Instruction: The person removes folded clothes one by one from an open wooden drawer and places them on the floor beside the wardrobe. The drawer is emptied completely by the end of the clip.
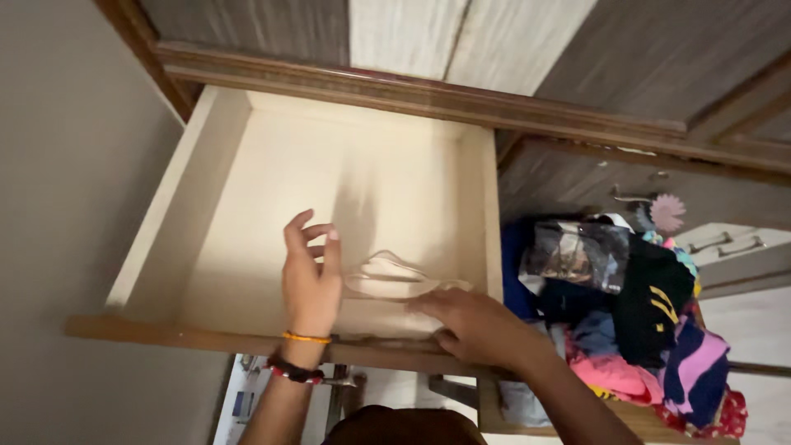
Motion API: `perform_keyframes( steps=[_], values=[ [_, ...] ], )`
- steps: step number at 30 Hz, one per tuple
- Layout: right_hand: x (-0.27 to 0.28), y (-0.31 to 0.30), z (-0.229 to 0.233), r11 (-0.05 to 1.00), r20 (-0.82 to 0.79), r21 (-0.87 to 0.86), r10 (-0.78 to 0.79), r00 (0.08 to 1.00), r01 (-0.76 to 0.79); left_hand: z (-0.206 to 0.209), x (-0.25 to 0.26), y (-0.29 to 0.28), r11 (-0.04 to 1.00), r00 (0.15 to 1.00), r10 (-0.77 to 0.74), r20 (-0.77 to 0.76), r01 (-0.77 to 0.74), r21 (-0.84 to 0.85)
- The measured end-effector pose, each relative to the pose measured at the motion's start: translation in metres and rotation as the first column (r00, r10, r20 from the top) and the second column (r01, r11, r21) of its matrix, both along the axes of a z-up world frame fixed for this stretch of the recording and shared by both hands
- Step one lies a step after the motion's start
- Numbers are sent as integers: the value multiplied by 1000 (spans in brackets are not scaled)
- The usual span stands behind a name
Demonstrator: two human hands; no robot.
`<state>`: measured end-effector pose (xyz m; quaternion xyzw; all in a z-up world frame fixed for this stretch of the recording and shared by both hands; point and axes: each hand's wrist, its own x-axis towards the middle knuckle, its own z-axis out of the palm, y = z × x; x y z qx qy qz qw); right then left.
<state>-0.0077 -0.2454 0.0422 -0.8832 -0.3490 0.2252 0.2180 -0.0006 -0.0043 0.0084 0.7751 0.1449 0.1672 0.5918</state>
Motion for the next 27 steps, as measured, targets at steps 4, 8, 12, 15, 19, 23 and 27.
perform_keyframes(
  steps=[4,8,12,15,19,23,27],
  values=[
    [15,11,-25,998,-77,-46,32,997,-35,5,-1,-1,1000,1000,26,-14,-26,-17],
    [35,20,-44,912,-122,-267,-352,928,311,10,-3,1,997,996,63,64,-61,-38],
    [64,-14,-35,696,-358,87,-645,675,712,10,-6,3,986,984,132,119,-118,-118],
    [72,-48,-14,472,-653,218,-580,488,854,10,-7,3,983,983,136,119,-119,-141],
    [64,-90,9,254,-827,291,-417,376,922,8,-6,5,985,988,122,97,-108,-136],
    [50,-134,19,90,-839,363,-401,367,927,1,-4,7,988,986,112,122,-97,-121],
    [26,-189,32,-159,-893,374,-329,308,914,-8,-2,11,989,986,99,131,-84,-118]
  ],
)
